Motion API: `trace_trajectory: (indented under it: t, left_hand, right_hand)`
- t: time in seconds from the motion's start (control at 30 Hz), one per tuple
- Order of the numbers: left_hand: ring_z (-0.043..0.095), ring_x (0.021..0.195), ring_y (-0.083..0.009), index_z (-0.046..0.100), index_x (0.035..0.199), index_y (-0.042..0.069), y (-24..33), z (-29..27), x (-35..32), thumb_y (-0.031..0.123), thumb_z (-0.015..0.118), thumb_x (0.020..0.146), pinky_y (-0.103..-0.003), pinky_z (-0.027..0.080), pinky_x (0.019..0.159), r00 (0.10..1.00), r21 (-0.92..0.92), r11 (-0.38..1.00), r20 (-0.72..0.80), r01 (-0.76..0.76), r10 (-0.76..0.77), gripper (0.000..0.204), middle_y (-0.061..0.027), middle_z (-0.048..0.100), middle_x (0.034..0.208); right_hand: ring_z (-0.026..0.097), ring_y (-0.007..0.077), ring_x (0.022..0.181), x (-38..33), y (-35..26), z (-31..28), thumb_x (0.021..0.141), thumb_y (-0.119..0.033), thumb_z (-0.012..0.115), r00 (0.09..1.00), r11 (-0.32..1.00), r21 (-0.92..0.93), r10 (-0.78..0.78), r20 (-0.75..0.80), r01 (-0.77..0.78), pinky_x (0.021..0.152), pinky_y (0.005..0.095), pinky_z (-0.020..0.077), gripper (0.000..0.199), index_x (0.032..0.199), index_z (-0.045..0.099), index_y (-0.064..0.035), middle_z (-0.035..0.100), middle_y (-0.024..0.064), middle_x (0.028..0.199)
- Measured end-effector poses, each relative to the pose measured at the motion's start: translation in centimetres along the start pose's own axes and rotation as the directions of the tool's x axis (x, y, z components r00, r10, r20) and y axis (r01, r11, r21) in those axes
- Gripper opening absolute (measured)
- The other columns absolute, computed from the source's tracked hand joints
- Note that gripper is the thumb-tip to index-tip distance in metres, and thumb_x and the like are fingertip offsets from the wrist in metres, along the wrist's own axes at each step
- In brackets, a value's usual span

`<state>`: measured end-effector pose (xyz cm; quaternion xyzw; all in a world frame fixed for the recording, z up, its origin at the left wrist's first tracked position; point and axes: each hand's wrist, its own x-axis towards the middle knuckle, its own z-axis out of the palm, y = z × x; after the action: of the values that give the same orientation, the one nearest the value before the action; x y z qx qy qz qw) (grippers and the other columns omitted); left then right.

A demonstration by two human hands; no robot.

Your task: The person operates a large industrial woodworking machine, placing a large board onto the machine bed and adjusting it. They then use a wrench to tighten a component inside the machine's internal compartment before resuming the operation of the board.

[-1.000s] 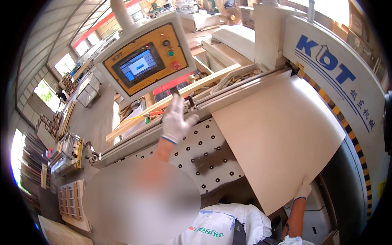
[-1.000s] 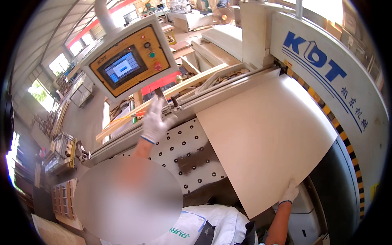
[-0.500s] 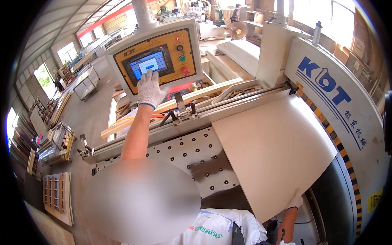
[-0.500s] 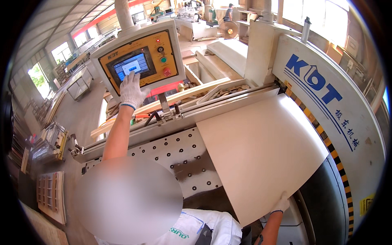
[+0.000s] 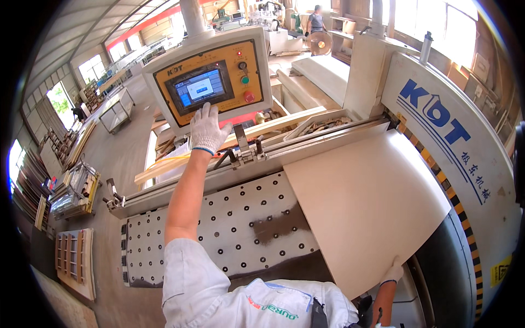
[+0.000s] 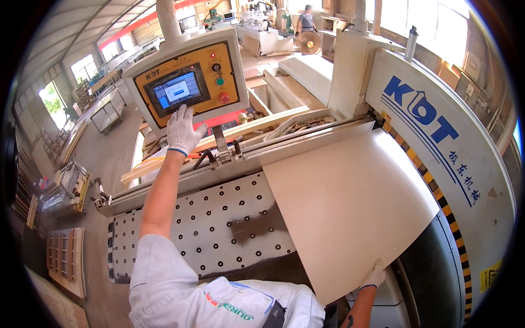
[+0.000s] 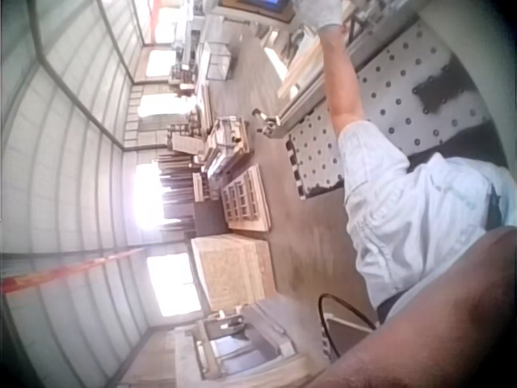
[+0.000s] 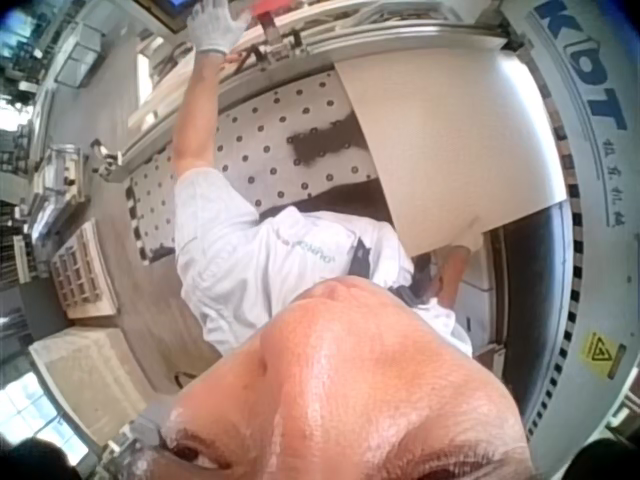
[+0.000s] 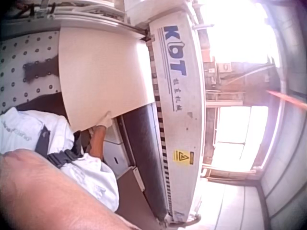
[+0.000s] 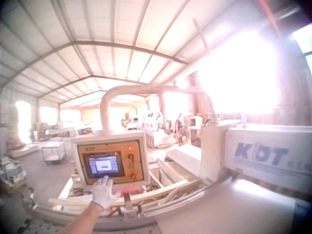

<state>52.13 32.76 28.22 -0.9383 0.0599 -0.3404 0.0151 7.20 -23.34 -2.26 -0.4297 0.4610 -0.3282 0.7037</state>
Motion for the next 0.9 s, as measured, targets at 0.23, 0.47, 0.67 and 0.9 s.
trace_trajectory:
  t: [0.23, 0.47, 0.67, 0.9]
  left_hand:
    - [0.048, 0.136, -0.0362, 0.057, 0.139, 0.005, 0.1, -0.5, 0.3, 0.047, 0.075, 0.083, -0.049, 0.04, 0.113, 0.999, -0.003, 1.0, -0.032, 0.018, -0.018, 0.073, -0.0153, 0.047, 0.153]
    - [0.047, 0.138, -0.0347, 0.056, 0.141, 0.005, 0.5, -2.2, 1.6, 0.046, 0.074, 0.084, -0.048, 0.038, 0.115, 0.995, 0.021, 0.996, 0.046, 0.09, -0.091, 0.072, -0.0146, 0.046, 0.154]
    - [0.047, 0.138, -0.034, 0.056, 0.142, 0.005, 0.4, -2.1, 2.6, 0.047, 0.071, 0.087, -0.048, 0.038, 0.115, 0.991, 0.045, 0.993, 0.069, 0.107, -0.11, 0.07, -0.014, 0.047, 0.153]
    - [0.05, 0.135, -0.0335, 0.059, 0.137, 0.005, 0.6, -2.0, 3.2, 0.046, 0.071, 0.087, -0.048, 0.04, 0.114, 0.994, 0.051, 0.994, 0.057, 0.092, -0.095, 0.066, -0.0134, 0.048, 0.152]
  right_hand:
    - [0.064, 0.033, 0.118, -0.3, -0.3, 0.1, 0.106, -0.027, 0.055, 1.0, 1.0, -0.002, 0.023, 0.019, -0.023, 0.102, 0.044, 0.0527, 0.051, 0.141, 0.051, 0.0094, 0.061, 0.0205, 0.137]
    - [0.064, 0.0298, 0.116, 0.9, 0.6, -1.8, 0.105, -0.029, 0.055, 0.988, 0.997, -0.052, -0.049, 0.144, 0.057, 0.099, 0.0417, 0.0529, 0.052, 0.14, 0.05, 0.0091, 0.061, 0.0191, 0.136]
    - [0.06, 0.0286, 0.122, -0.5, 1.2, -2.0, 0.103, -0.022, 0.056, 0.964, 0.966, -0.15, -0.178, 0.197, 0.209, 0.103, 0.0407, 0.0503, 0.052, 0.145, 0.045, 0.0062, 0.056, 0.0175, 0.142]
    - [0.061, 0.0287, 0.119, -0.3, 2.0, -1.1, 0.103, -0.018, 0.057, 0.968, 0.979, -0.052, -0.186, 0.171, 0.197, 0.102, 0.0403, 0.0511, 0.049, 0.143, 0.048, 0.0072, 0.059, 0.0172, 0.137]
